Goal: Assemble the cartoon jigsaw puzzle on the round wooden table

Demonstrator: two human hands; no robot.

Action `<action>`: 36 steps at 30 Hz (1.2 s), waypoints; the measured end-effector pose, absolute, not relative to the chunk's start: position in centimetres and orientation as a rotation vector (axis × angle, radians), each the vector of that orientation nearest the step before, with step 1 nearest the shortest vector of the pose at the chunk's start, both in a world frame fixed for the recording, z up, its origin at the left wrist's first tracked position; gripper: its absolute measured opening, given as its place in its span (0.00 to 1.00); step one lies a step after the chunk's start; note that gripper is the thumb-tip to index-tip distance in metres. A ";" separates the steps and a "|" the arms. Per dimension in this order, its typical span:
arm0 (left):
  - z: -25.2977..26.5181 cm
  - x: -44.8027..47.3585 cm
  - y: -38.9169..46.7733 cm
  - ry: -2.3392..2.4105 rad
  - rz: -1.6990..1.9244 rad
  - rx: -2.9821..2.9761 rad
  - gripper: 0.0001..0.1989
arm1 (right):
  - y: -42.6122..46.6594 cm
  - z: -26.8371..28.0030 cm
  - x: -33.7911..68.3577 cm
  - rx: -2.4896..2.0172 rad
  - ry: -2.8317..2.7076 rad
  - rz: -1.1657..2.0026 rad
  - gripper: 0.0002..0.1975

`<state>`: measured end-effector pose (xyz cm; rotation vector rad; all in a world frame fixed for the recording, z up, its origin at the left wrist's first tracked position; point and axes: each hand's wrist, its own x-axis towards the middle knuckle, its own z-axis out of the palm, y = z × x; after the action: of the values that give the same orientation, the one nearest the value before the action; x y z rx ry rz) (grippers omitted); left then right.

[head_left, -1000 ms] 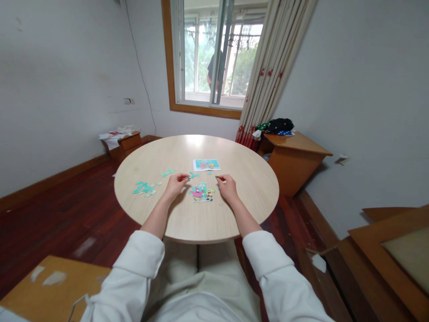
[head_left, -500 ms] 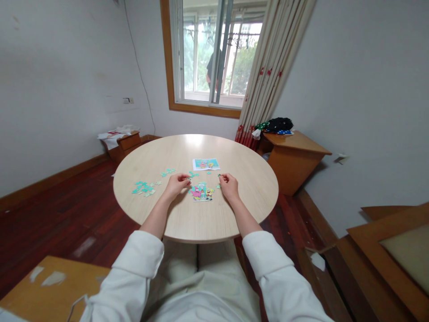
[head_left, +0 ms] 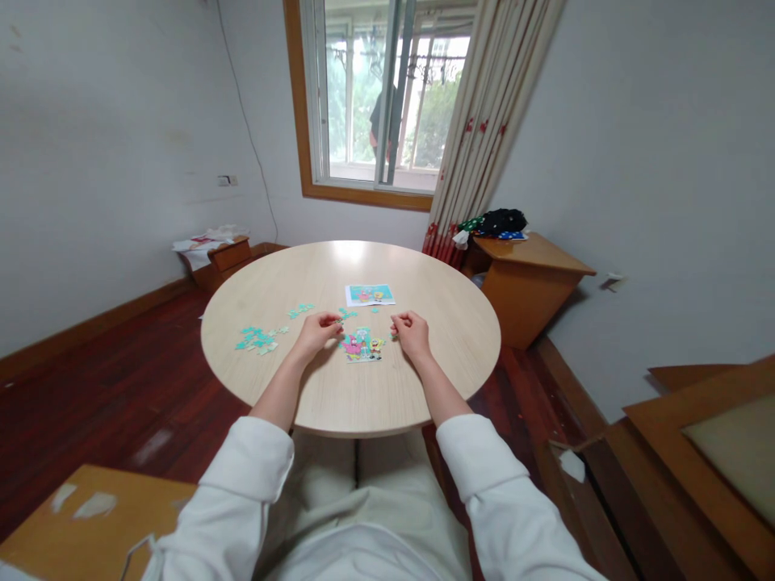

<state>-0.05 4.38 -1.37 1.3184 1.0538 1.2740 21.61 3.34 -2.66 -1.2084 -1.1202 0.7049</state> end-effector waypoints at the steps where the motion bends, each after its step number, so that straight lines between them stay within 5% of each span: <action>1: -1.4 -0.1 4.4 1.047 1.272 1.317 0.16 | 3.4 -2.7 21.6 -1.203 -1.116 0.705 0.17; 36: -1.2 0.1 4.2 1.087 1.282 1.344 0.13 | 4.4 -3.4 21.9 -1.110 -1.024 0.883 0.08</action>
<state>0.06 4.25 -1.15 1.3442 1.0870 1.2822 21.90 4.40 -3.43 -1.1095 -1.0239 0.8826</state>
